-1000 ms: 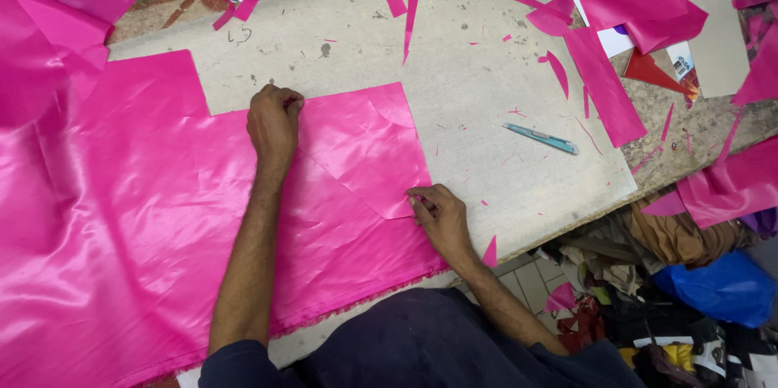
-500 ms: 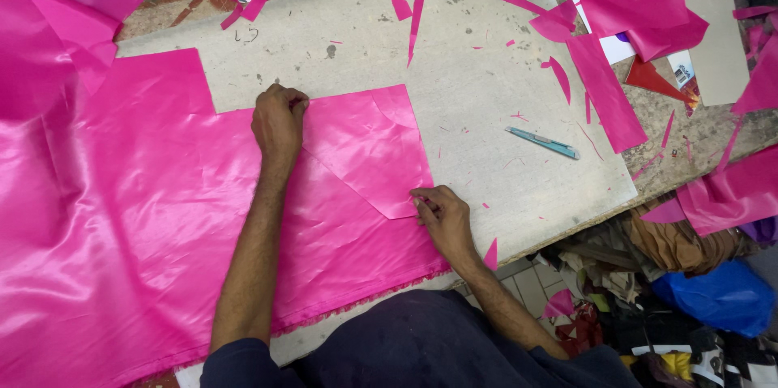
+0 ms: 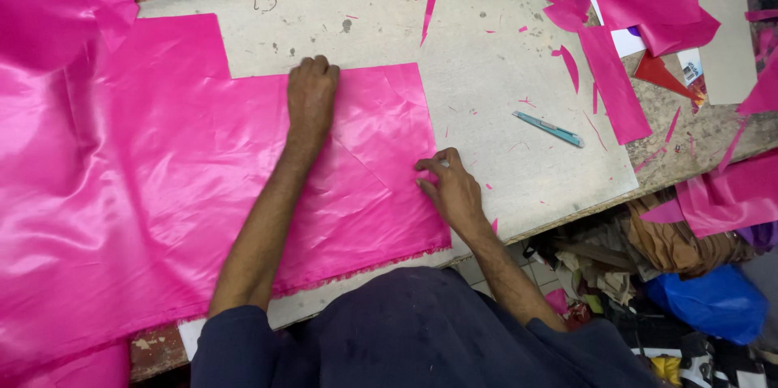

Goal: The person cuts a large sheet of pink fabric into multiple pieces using a utility knife on a worktable. They repeatedly position the fabric, cut along edges, and set aside the cut pieces. The workspace contains scattered fabric scraps and tools.

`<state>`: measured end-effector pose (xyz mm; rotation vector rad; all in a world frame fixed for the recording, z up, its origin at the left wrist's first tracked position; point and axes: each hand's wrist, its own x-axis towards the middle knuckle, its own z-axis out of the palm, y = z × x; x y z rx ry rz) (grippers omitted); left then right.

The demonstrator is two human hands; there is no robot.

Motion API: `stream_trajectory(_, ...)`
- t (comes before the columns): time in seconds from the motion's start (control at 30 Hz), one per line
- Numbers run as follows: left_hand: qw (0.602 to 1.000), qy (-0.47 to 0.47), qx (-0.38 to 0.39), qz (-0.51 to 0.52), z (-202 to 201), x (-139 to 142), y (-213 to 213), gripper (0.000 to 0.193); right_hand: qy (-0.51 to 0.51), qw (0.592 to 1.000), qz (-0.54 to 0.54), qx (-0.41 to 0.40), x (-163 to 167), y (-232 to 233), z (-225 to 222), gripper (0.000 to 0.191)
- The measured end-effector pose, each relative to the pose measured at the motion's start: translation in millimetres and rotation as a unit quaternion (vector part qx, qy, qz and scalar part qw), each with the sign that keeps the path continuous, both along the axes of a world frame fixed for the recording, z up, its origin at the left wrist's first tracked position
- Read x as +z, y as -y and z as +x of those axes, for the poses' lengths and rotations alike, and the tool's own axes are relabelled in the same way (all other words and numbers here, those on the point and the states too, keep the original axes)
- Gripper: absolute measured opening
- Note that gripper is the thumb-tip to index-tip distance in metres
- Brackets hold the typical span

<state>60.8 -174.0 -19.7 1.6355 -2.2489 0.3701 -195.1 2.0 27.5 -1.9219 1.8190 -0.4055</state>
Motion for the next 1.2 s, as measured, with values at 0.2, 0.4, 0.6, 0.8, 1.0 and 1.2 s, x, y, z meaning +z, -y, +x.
stream_trajectory(0.2,0.987,-0.109,-0.044,0.108,-63.6,6.4,-84.2,0.073,-0.016,1.000,-0.004,0.014,-7.9,-1.7,-7.2,0.027)
stream_trajectory(0.4,0.971,-0.123,0.030,0.203,-64.6,30.8,-94.5,0.117,-0.001,0.999,-0.020,0.027,-9.0,-8.3,-11.2,0.027)
stream_trajectory(0.6,0.967,-0.128,0.040,0.215,-64.0,20.1,-93.2,0.128,0.013,0.999,-0.037,0.036,-10.4,-14.9,-15.6,0.027)
stream_trajectory(0.8,0.961,-0.105,0.056,0.251,-67.3,31.9,-91.0,0.131,0.089,0.989,-0.027,0.113,-7.8,-13.0,-47.5,0.045)
stream_trajectory(1.0,0.953,-0.097,0.076,0.275,-70.5,45.2,-90.8,0.133,-0.147,0.941,-0.302,0.028,7.9,40.5,-166.4,0.032)
stream_trajectory(1.2,0.932,-0.088,0.119,0.330,-81.6,54.5,-82.4,0.138,-0.220,0.922,-0.307,0.082,-16.5,45.9,-203.1,0.037)
